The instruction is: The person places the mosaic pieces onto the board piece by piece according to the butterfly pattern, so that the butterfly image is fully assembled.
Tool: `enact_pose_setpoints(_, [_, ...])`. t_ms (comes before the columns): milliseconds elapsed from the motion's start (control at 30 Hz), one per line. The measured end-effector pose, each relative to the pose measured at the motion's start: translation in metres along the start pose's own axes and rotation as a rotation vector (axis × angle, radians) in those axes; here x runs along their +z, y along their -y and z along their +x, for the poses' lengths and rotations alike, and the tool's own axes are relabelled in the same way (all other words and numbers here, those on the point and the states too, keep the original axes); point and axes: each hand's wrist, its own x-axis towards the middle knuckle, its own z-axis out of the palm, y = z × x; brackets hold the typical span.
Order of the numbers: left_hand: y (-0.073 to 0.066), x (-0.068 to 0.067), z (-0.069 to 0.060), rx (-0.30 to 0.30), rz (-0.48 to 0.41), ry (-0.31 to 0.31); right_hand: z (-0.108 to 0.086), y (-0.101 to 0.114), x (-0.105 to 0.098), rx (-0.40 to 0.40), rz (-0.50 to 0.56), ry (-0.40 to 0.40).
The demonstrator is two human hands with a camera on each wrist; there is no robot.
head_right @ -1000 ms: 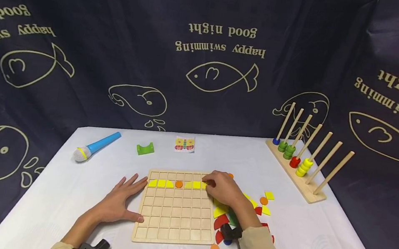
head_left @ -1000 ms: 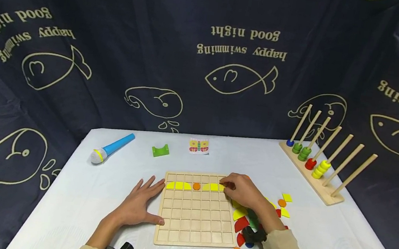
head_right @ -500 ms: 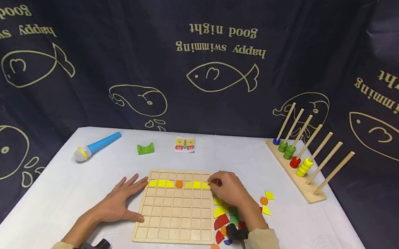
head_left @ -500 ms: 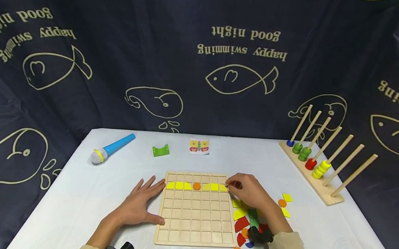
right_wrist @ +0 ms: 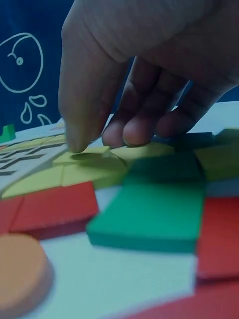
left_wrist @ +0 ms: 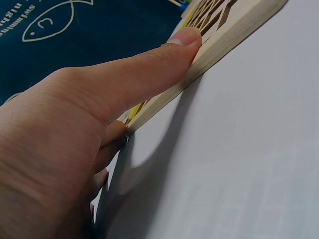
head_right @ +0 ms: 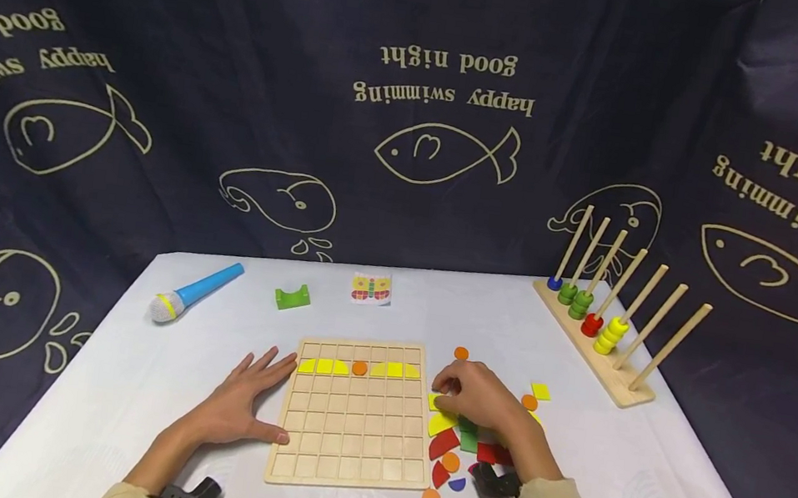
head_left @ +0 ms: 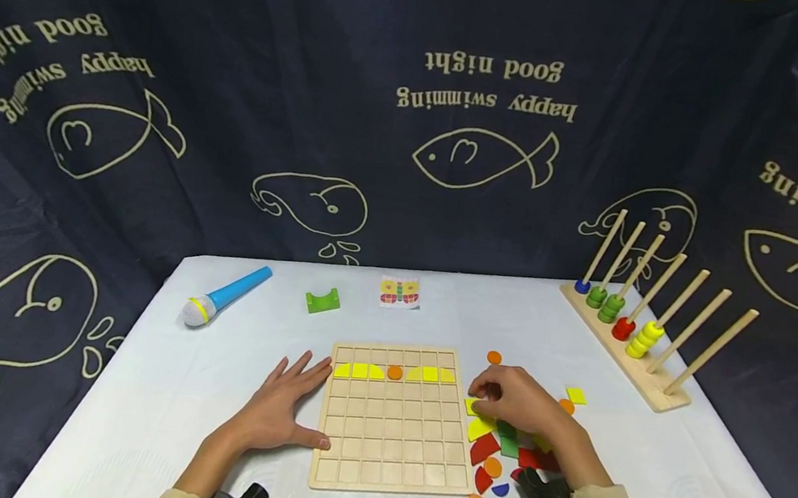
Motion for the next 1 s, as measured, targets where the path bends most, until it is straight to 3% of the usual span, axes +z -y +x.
enact_pose_setpoints(200, [0.000, -0.001, 0.002, 0.011, -0.005, -0.003, -0.006, -0.007, 0.004, 0.004, -0.011, -0.043])
enact_pose_setpoints(433, [0.004, -0.001, 0.001, 0.016, 0.009, -0.007, -0.006, -0.008, 0.010, 0.076, -0.062, -0.088])
enact_pose_setpoints(733, [0.002, -0.002, 0.001, 0.020, -0.007, -0.009, -0.002, -0.006, 0.010, 0.106, -0.117, -0.128])
enact_pose_setpoints(900, [0.002, -0.001, 0.001, 0.009, -0.007, 0.001, 0.002, -0.003, 0.012, 0.137, -0.075, -0.155])
enact_pose_setpoints(1000, [0.002, -0.001, 0.001, 0.013, -0.008, 0.002, 0.004, 0.004, 0.013, 0.099, -0.046, -0.181])
